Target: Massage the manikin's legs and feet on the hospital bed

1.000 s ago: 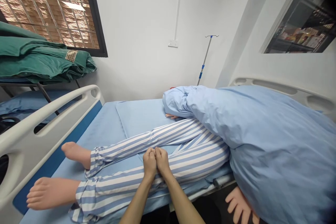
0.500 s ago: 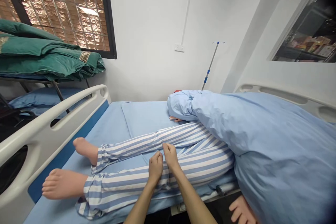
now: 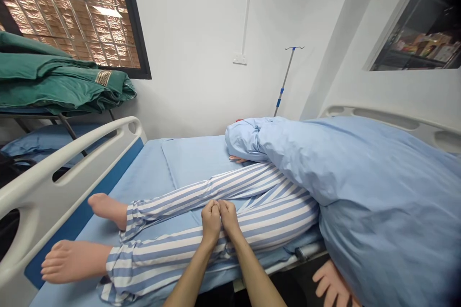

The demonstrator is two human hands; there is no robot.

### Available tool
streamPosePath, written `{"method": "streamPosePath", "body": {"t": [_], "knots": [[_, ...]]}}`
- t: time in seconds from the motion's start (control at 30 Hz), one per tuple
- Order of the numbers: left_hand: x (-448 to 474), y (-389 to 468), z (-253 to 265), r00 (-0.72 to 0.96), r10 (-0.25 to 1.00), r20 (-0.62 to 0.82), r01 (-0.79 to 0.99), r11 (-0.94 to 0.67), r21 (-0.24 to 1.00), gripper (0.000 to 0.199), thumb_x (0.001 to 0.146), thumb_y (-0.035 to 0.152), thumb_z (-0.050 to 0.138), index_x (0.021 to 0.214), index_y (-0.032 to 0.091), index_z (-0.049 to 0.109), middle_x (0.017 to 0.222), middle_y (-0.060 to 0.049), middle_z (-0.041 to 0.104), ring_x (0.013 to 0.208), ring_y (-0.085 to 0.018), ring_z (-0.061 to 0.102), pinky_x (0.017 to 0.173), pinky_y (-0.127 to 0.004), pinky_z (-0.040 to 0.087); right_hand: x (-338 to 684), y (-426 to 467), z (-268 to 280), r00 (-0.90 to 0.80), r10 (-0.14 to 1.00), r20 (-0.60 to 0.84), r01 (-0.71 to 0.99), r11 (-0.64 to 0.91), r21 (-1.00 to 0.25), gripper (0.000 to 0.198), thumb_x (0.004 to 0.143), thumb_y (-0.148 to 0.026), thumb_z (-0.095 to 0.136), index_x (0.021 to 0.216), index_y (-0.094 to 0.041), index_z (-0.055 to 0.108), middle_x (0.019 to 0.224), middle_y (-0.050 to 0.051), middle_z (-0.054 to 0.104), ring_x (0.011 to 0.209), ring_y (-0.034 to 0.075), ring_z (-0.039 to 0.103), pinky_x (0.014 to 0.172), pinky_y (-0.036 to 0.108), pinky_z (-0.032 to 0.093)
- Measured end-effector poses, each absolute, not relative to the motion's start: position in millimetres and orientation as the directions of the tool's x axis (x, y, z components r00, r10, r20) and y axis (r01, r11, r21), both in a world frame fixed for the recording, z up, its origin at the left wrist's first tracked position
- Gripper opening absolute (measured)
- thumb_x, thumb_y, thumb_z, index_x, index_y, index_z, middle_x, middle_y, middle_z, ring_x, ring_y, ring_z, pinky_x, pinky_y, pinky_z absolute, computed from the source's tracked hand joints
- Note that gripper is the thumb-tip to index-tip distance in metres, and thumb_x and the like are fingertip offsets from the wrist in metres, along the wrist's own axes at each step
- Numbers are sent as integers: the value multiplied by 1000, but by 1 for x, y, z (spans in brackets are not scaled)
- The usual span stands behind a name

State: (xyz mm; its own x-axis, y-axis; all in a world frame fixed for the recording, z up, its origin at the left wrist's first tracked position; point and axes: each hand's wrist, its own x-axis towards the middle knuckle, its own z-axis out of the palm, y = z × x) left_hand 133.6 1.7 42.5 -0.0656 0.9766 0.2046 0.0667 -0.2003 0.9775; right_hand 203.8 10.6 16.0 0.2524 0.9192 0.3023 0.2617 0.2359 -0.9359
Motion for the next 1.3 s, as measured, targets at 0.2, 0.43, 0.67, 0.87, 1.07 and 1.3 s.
{"method": "streamPosePath", "body": {"t": [0.2, 0.43, 0.67, 0.87, 1.07, 1.3], "knots": [[137, -3, 28, -97, 971, 217, 213, -192, 958, 18, 67, 19, 32, 50, 18, 31, 45, 4, 34, 47, -9, 32, 49, -21, 25, 204, 11, 14, 265, 923, 278, 250, 213, -945, 32, 75, -34, 35, 47, -17, 34, 47, -5, 27, 48, 8, 28, 45, 20, 23], [133, -2, 19, -17, 971, 237, 319, -219, 922, 19, 69, 19, 31, 51, 18, 33, 47, 3, 39, 49, -9, 36, 51, -21, 24, 205, 10, 22, 301, 926, 228, 265, 148, -953, 33, 75, -35, 36, 48, -17, 30, 46, -5, 28, 47, 8, 29, 46, 20, 23], [132, -3, 18, 35, 964, 265, 308, -262, 914, 19, 69, 21, 32, 51, 18, 34, 48, 4, 36, 50, -9, 35, 51, -21, 23, 214, 1, 41, 252, 904, 345, 379, 236, -895, 36, 77, -36, 34, 46, -17, 29, 45, -5, 26, 46, 7, 27, 45, 21, 20], [133, -4, 16, 43, 967, 251, 304, -252, 919, 18, 68, 21, 33, 50, 18, 33, 47, 4, 35, 50, -9, 33, 51, -21, 23, 216, -4, 20, 233, 912, 337, 431, 214, -877, 36, 77, -34, 35, 45, -17, 33, 43, -5, 31, 45, 8, 30, 45, 21, 20], [145, -4, 33, 19, 983, 181, 134, -181, 974, 17, 66, 20, 34, 49, 18, 30, 46, 4, 31, 48, -8, 30, 48, -20, 25, 221, -2, 19, 268, 908, 322, 340, 224, -913, 35, 76, -34, 35, 47, -17, 32, 45, -5, 29, 47, 8, 29, 45, 20, 22], [152, -10, 38, -9, 980, 198, 174, -193, 966, 17, 67, 20, 33, 50, 18, 32, 47, 4, 35, 48, -9, 33, 50, -20, 26, 223, -2, 17, 317, 894, 315, 305, 218, -927, 31, 75, -32, 35, 48, -17, 33, 47, -5, 30, 48, 8, 29, 45, 20, 23]]}}
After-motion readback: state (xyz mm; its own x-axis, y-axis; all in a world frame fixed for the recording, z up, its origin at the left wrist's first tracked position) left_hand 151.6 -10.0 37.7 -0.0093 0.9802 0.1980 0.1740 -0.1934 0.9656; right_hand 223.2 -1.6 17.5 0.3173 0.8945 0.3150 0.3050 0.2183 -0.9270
